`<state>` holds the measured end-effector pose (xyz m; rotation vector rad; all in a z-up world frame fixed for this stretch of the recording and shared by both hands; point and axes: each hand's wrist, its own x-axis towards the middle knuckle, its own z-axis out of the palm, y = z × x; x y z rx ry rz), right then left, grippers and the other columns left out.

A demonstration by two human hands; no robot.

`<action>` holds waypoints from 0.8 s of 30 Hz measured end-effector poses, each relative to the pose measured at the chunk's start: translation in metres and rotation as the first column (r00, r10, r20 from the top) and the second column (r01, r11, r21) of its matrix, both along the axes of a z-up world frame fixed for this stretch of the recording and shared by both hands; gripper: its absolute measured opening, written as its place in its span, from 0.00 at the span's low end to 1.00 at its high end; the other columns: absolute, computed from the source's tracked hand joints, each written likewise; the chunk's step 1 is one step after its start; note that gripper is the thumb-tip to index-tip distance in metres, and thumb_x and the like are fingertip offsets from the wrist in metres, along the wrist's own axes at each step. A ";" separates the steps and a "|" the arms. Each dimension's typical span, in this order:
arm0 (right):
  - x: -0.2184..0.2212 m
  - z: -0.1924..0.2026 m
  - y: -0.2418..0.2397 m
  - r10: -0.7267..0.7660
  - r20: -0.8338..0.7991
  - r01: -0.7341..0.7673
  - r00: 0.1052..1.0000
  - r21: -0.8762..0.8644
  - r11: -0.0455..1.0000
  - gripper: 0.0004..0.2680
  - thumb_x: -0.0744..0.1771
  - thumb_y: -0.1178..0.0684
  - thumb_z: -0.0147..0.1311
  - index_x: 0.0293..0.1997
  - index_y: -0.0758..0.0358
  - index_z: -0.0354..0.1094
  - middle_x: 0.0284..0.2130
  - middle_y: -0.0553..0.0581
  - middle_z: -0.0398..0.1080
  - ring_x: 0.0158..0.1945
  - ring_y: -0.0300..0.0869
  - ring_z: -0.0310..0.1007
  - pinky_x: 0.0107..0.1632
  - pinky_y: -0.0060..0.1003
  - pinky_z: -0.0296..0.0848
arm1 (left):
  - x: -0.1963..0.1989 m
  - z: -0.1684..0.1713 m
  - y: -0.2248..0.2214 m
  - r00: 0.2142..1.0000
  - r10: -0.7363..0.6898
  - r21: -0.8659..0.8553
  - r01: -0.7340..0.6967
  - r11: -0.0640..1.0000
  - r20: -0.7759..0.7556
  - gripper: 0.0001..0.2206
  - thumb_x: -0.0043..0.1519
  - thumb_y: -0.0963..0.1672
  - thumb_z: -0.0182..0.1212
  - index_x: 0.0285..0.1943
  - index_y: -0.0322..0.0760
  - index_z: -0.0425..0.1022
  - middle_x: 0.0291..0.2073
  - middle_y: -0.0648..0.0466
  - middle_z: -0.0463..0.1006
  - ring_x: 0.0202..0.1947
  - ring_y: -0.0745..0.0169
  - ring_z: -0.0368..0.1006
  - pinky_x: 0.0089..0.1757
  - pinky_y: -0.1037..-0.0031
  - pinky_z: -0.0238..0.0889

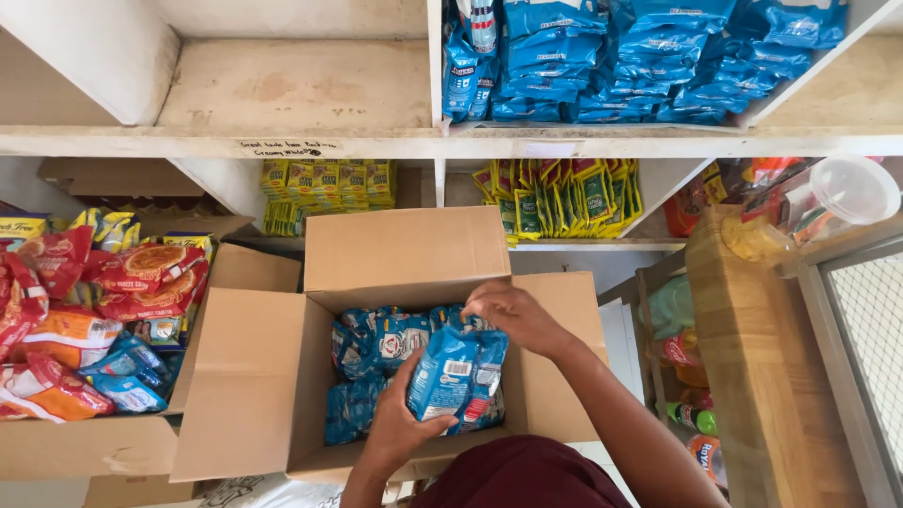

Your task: The person takes blue packets from a cardboard box and places them onto a white shelf. They arrange the packets in neat rows, filling the available space on the shelf.

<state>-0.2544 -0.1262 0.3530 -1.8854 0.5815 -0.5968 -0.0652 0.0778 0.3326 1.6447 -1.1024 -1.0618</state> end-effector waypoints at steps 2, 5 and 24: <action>0.004 0.002 0.004 0.073 -0.017 -0.070 0.997 0.139 0.988 0.12 0.71 0.48 0.47 0.44 0.65 0.76 0.42 0.53 0.75 0.49 0.41 0.74 0.53 0.38 0.72 | -0.004 0.011 -0.003 0.999 -0.037 0.041 0.036 0.999 0.028 0.49 0.38 0.43 0.82 0.74 0.44 0.59 0.54 0.46 0.80 0.51 0.56 0.80 0.51 0.66 0.72; 0.007 0.013 0.014 0.180 -0.054 -0.159 0.982 0.272 0.949 0.12 0.70 0.48 0.51 0.48 0.65 0.77 0.39 0.52 0.73 0.47 0.38 0.73 0.51 0.35 0.72 | -0.007 0.017 -0.004 0.994 -0.067 0.088 0.059 0.994 0.087 0.48 0.39 0.43 0.82 0.72 0.47 0.60 0.51 0.44 0.81 0.50 0.52 0.81 0.50 0.65 0.73; 0.013 0.018 0.016 0.118 -0.039 -0.124 0.992 -0.413 0.902 0.04 0.68 0.55 0.57 0.39 0.64 0.71 0.34 0.58 0.72 0.41 0.50 0.72 0.46 0.43 0.72 | 0.008 0.006 -0.001 0.944 -0.152 0.063 0.178 0.982 -0.292 0.52 0.35 0.45 0.83 0.74 0.38 0.59 0.59 0.49 0.76 0.57 0.60 0.74 0.56 0.68 0.68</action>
